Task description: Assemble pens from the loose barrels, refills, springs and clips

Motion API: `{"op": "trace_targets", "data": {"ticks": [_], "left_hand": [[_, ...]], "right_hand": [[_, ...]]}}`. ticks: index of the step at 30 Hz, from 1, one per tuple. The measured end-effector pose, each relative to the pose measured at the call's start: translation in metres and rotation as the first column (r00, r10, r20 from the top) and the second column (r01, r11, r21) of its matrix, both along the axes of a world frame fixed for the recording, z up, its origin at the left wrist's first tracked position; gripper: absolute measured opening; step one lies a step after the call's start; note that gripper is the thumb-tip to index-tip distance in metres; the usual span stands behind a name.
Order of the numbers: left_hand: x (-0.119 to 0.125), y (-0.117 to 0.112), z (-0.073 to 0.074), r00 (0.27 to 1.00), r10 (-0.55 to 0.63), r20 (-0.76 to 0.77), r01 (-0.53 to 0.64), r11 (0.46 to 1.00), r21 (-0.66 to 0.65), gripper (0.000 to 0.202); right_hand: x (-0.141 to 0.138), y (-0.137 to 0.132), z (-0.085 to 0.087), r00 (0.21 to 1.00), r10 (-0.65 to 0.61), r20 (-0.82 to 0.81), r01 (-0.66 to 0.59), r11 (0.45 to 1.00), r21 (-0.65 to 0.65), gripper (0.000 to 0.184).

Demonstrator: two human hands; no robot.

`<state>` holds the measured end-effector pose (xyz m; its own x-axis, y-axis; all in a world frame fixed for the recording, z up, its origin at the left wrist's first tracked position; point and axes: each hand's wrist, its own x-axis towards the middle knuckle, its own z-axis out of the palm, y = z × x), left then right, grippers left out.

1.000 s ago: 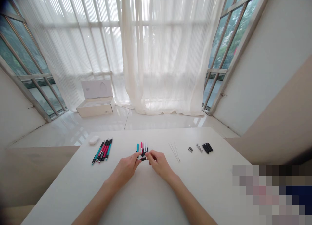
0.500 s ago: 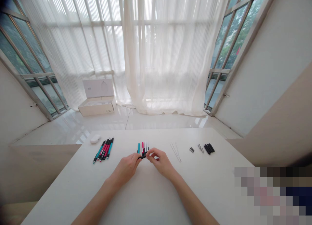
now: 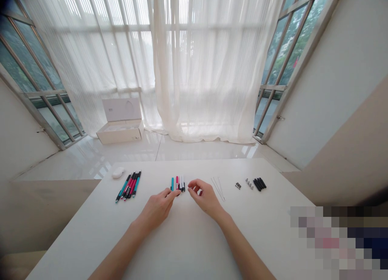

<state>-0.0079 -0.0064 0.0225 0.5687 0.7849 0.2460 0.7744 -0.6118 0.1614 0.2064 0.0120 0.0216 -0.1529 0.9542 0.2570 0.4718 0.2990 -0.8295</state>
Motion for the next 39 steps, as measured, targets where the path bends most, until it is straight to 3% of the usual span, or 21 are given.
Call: {"op": "trace_targets", "data": {"ticks": [6, 10, 12, 16, 20, 27, 32, 36, 38, 39], "left_hand": [[0.0, 0.0, -0.002, 0.999, -0.005, 0.033, 0.004, 1.0, 0.006, 0.038], [-0.001, 0.001, -0.001, 0.999, 0.005, 0.045, -0.005, 1.0, 0.001, 0.036], [-0.001, 0.001, -0.001, 0.999, 0.003, 0.049, -0.003, 1.0, -0.001, 0.035], [0.0, 0.0, -0.003, 0.998, -0.017, 0.058, 0.018, 1.0, -0.017, 0.037], [0.002, -0.001, -0.003, 0.998, -0.033, 0.058, 0.035, 0.999, -0.035, 0.036], [0.001, 0.002, -0.007, 0.993, -0.022, 0.119, 0.025, 0.999, -0.023, 0.031], [0.001, 0.005, -0.013, 0.983, 0.009, 0.183, -0.014, 1.0, 0.028, 0.023], [0.002, 0.003, -0.011, 0.986, -0.009, 0.165, 0.004, 0.999, 0.034, 0.019], [0.003, 0.0, -0.008, 0.988, -0.026, 0.153, 0.023, 0.999, 0.022, 0.019], [0.004, -0.001, -0.007, 0.987, -0.035, 0.155, 0.033, 0.999, 0.014, 0.02]], "right_hand": [[0.035, 0.012, 0.005, 0.968, -0.061, 0.243, 0.022, 0.987, 0.161, 0.018], [0.086, 0.014, 0.007, 0.889, -0.274, 0.367, 0.229, 0.96, 0.161, 0.019], [0.12, 0.011, 0.001, 0.803, -0.379, 0.459, 0.357, 0.924, 0.139, 0.018], [0.187, 0.003, -0.022, 0.687, -0.432, 0.584, 0.502, 0.863, 0.048, 0.015], [0.222, 0.0, -0.038, 0.625, -0.455, 0.635, 0.58, 0.814, 0.012, 0.016], [0.211, -0.001, -0.04, 0.564, -0.532, 0.631, 0.648, 0.759, 0.061, 0.026], [0.208, -0.004, -0.04, 0.567, -0.595, 0.57, 0.674, 0.733, 0.093, 0.03], [0.189, -0.007, -0.022, 0.606, -0.672, 0.426, 0.689, 0.711, 0.141, 0.037], [0.16, -0.009, -0.006, 0.676, -0.667, 0.314, 0.66, 0.737, 0.144, 0.038], [0.141, -0.01, 0.002, 0.731, -0.627, 0.269, 0.615, 0.777, 0.138, 0.039]]}}
